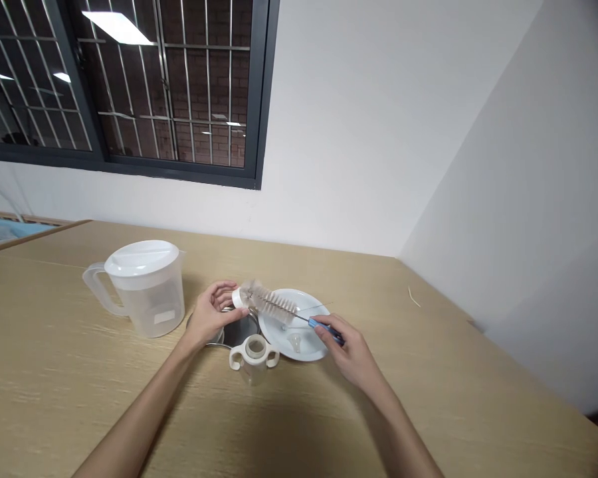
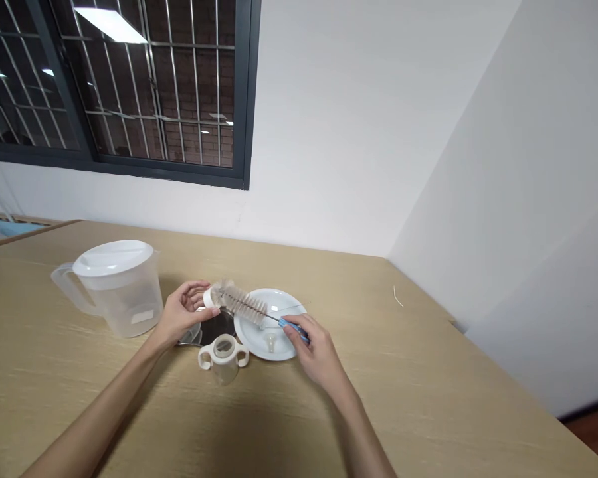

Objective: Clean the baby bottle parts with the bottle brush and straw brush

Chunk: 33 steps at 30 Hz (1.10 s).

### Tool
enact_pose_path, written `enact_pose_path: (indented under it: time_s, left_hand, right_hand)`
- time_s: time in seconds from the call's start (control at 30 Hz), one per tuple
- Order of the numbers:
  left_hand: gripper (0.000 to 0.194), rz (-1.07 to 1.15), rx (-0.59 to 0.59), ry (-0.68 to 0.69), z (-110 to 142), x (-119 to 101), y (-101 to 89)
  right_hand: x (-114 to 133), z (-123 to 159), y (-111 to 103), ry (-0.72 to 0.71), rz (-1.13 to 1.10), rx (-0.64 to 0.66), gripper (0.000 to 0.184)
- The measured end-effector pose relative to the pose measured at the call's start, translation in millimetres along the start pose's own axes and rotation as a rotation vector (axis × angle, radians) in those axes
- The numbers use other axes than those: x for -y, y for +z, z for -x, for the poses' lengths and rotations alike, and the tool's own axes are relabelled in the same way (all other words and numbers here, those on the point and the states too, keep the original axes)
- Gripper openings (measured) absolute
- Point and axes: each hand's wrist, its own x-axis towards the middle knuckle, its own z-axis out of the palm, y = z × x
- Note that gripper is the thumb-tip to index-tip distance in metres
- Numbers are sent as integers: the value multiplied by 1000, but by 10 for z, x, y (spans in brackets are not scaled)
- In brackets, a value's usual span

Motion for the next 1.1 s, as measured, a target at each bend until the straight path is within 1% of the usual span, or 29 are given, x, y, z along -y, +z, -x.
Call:
enact_pose_path:
  time_s: [0.13, 0.3, 0.37, 0.43, 0.53, 0.7, 0.83, 0.9, 1.0, 1.1]
  left_hand:
    - [59, -6, -1, 24, -3, -24, -44]
    - [61, 5, 19, -6, -17, -8, -97]
    - [61, 10, 27, -20, -16, -6, -87]
    - [60, 0, 36, -28, -11, -13, -70]
    - [57, -47, 38, -16, -11, -29, -64]
    - [61, -65, -11, -7, -38, -31, -106]
    - [59, -84, -3, -24, -38, -10, -103]
    - [57, -91, 13, -30, -31, -2, -88]
    - [56, -82, 32, -33, -23, -4, -77]
    - [57, -74, 14, -45, -25, -19, -93]
  right_hand:
    - [-37, 4, -30, 9, 2, -22, 30]
    - [-85, -3, -66, -3, -13, -92, 32]
    - [-72, -4, -47, -11, -20, -85, 32]
    - [-48, -4, -13, -20, -17, -50, 32]
    - [-19, -4, 26, -44, -8, -15, 30]
    - [-48, -11, -20, -44, 13, -51, 29]
    - [-67, -10, -46, -35, -18, -101, 30]
    - [-50, -6, -25, -34, -28, -90, 30]
    - [-14, -2, 18, -42, -10, -33, 29]
    - [-9, -2, 24, -51, 16, -13, 29]
